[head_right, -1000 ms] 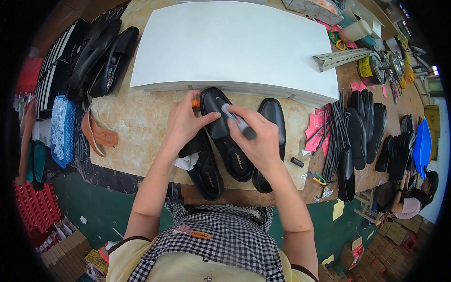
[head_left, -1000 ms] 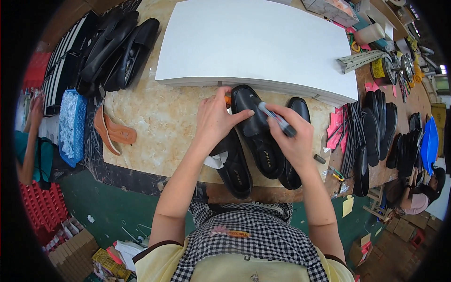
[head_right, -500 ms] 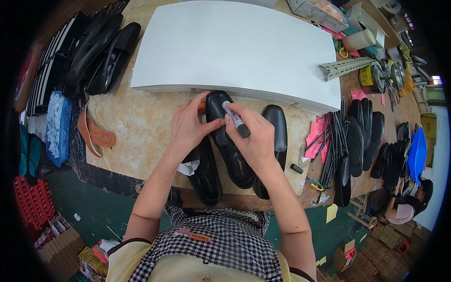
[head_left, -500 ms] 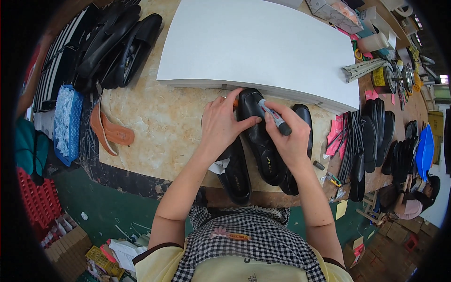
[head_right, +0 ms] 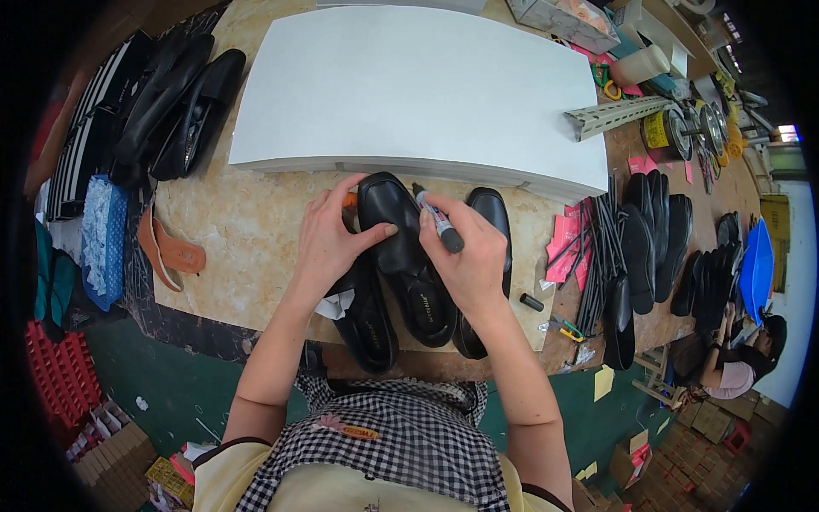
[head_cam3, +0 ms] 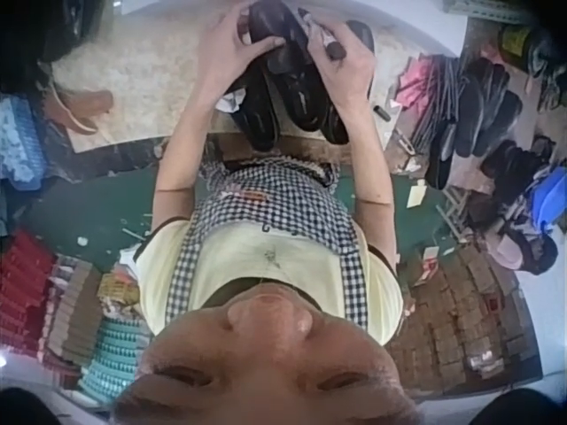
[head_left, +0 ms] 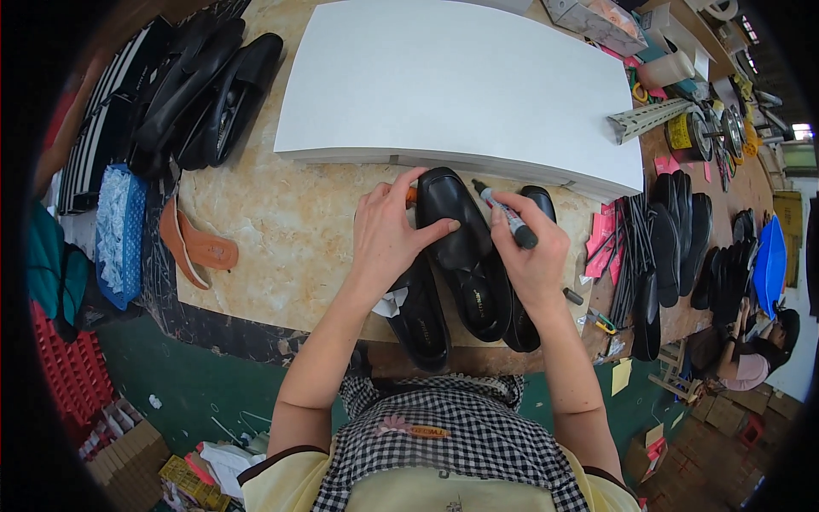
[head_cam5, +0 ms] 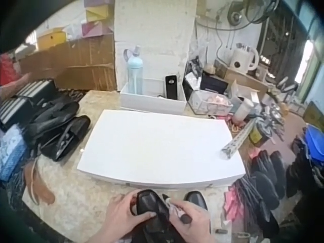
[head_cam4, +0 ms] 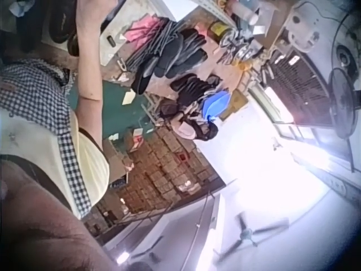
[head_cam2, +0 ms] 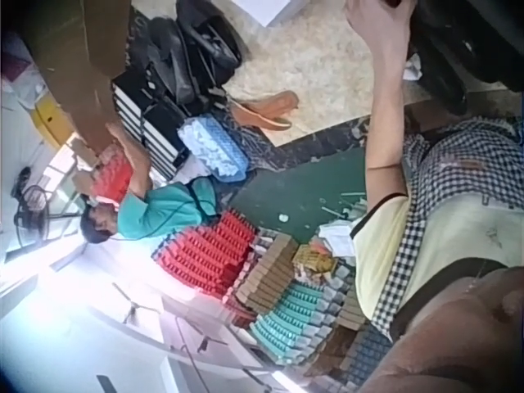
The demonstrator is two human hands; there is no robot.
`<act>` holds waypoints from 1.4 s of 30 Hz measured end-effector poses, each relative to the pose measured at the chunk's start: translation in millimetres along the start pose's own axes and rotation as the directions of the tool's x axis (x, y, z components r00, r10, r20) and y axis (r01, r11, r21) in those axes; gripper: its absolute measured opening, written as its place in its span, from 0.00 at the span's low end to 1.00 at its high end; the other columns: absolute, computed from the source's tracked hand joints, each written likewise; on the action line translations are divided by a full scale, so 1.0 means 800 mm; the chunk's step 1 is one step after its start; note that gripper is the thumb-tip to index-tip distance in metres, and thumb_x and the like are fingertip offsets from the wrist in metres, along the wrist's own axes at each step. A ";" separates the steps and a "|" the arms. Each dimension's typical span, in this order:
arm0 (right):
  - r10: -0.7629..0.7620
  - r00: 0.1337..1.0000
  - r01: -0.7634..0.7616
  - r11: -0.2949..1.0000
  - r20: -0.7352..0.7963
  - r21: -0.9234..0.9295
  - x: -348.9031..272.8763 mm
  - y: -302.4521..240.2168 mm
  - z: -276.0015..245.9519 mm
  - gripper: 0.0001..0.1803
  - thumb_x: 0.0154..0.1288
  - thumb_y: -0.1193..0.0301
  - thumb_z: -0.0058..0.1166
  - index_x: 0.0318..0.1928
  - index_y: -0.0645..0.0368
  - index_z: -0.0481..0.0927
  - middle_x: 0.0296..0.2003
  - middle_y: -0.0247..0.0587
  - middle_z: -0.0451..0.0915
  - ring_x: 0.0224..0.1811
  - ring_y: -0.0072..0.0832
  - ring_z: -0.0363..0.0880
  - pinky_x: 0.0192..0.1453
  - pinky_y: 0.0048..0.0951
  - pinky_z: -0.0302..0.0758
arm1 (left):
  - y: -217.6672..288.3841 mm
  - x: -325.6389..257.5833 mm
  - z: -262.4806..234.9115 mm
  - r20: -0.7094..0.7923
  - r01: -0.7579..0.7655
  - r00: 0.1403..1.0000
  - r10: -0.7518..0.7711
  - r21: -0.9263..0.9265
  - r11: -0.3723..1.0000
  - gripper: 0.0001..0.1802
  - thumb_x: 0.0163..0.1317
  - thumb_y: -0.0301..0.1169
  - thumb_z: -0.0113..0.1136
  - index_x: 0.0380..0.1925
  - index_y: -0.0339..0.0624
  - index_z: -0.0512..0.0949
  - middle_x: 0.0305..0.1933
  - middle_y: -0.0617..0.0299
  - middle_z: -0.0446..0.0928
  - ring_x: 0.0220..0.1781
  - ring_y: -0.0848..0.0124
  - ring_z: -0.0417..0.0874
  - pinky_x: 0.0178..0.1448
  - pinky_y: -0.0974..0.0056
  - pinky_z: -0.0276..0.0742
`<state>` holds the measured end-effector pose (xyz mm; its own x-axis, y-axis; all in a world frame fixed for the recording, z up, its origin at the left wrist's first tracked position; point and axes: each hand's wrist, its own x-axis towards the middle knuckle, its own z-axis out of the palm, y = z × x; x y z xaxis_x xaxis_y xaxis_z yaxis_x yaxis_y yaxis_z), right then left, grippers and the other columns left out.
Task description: Inspect, clean, and mark black leather loafers at a factory workbench.
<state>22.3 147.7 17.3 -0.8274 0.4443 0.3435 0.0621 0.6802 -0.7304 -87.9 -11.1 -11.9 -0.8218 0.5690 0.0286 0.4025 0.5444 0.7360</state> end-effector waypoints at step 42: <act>0.437 0.876 -0.422 0.490 -0.204 -0.763 -0.177 0.171 -0.238 0.11 0.62 0.63 0.61 0.29 0.56 0.78 0.25 0.46 0.83 0.29 0.44 0.85 0.34 0.44 0.80 | -0.077 -0.173 -0.006 -0.024 0.203 0.961 -0.277 -0.619 0.759 0.21 0.69 0.35 0.54 0.57 0.33 0.75 0.51 0.60 0.80 0.50 0.71 0.80 0.57 0.67 0.74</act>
<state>254.0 288.9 -18.5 -0.5840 0.8052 0.1026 0.8052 0.5907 -0.0518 -0.9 -126.1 -57.7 -0.9107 0.3808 -0.1602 -0.1114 0.1471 0.9828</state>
